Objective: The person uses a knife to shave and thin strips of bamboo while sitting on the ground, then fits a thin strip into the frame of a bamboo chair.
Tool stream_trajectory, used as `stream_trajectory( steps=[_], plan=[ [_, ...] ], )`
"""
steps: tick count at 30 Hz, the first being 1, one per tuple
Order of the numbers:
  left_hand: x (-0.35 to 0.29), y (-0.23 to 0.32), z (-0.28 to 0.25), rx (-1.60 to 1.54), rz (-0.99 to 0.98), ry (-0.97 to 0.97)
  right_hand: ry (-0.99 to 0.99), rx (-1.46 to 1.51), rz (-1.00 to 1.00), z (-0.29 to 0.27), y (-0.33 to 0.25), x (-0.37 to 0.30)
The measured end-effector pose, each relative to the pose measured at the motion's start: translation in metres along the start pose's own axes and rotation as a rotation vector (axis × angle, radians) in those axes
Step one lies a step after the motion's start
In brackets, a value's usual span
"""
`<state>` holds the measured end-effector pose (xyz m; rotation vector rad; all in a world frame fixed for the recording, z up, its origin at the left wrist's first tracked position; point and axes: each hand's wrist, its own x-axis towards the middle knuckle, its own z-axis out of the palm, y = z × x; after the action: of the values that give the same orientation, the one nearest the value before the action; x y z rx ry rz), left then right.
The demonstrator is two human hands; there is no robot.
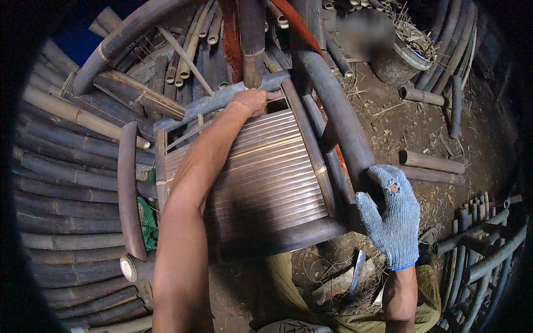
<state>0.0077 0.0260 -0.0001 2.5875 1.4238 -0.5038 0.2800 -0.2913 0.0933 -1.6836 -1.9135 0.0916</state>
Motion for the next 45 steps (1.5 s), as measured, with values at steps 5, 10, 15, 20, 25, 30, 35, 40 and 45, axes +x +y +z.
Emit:
stream_trajectory(
  steps=[5,10,15,20,25,30,35,40,45],
  plan=[
    [-0.013,0.024,0.039,-0.21,-0.251,0.476,-0.001,0.034,0.002,0.002,-0.003,0.0],
    [-0.029,0.082,0.061,-0.292,-0.246,0.429,-0.001,-0.001,0.05,-0.002,0.003,-0.001],
    [-0.07,0.042,0.124,-0.308,-0.397,0.748,-0.02,0.057,0.024,0.004,-0.007,0.001],
    [-0.149,-0.074,0.174,-0.186,-0.784,0.749,-0.009,0.104,0.011,0.003,-0.012,0.001],
    [-0.162,-0.075,0.133,-0.325,-0.64,0.454,-0.011,0.131,0.049,0.002,-0.005,-0.006],
    [-0.147,-0.062,0.147,-0.122,-0.438,0.823,0.008,0.089,0.023,0.003,-0.013,-0.001],
    [-0.089,0.018,0.131,-0.301,-0.551,0.687,0.004,0.125,0.017,0.007,-0.014,-0.001],
    [-0.125,0.086,0.129,-0.525,0.23,0.632,0.03,0.136,0.031,0.007,-0.002,-0.005],
    [-0.156,-0.015,0.125,-0.578,-0.417,1.064,0.015,0.128,0.099,0.005,-0.009,-0.003]
  ],
)
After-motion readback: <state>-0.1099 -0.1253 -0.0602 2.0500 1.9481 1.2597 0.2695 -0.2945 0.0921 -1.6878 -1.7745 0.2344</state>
